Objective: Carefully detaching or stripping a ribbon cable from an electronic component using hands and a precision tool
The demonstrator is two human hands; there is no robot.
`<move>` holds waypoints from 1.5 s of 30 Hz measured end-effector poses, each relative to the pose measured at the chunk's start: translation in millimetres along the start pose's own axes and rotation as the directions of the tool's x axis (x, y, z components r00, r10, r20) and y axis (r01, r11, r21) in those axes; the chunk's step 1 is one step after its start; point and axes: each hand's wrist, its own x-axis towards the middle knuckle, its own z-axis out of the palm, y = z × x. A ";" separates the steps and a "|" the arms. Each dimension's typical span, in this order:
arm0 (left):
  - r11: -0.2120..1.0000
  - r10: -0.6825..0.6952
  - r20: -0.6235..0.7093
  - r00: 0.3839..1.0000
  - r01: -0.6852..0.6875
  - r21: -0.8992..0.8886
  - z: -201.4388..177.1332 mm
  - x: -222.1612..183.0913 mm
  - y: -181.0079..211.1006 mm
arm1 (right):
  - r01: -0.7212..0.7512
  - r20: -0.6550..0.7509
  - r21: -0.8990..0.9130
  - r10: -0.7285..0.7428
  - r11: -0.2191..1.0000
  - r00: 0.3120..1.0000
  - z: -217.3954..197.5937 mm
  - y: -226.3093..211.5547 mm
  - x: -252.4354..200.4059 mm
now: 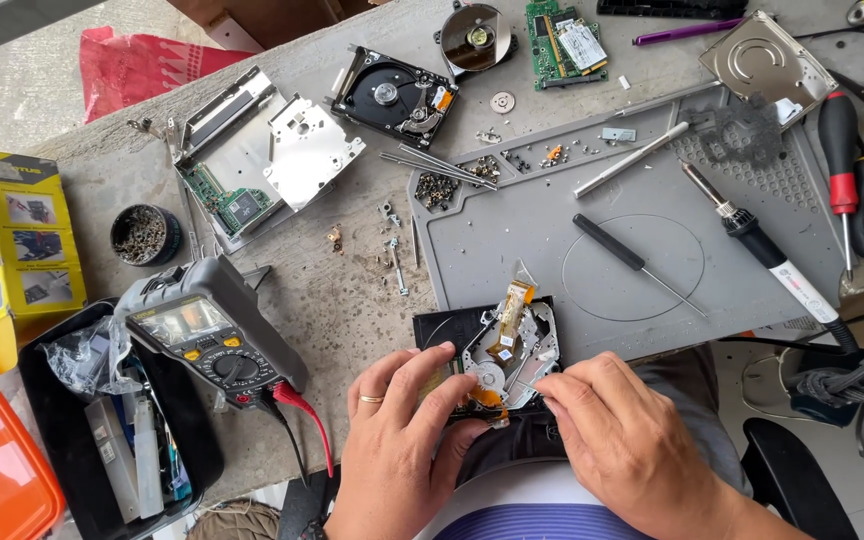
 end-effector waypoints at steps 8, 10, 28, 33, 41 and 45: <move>0.994 -0.073 0.036 0.997 0.076 -0.074 -12.1 6.8 9.2 | 0.000 -0.003 0.027 0.000 1.000 1.000 -2.3 0.6 2.4; 0.994 -0.096 0.011 0.995 0.097 -0.048 -13.8 14.6 19.2 | 0.001 -0.004 0.027 -0.001 1.000 1.000 -3.4 0.0 3.6; 0.927 -0.322 0.125 0.939 0.339 -0.158 14.4 74.2 56.8 | 0.040 -0.052 0.021 -0.039 0.999 0.998 -7.3 -0.3 6.0; 0.884 -0.381 0.168 0.909 0.411 -0.222 6.2 76.7 57.0 | -0.011 -0.053 0.110 0.017 0.994 0.998 -28.6 3.2 12.5; 0.875 -0.369 0.080 0.926 0.375 -0.307 -10.5 65.0 39.3 | -0.180 -0.131 -0.215 0.154 0.960 0.979 -26.5 30.8 6.5; 0.855 -0.380 0.054 0.923 0.373 -0.359 -16.5 61.9 26.8 | -0.220 -0.090 -0.300 0.202 0.928 0.975 -17.5 34.1 3.4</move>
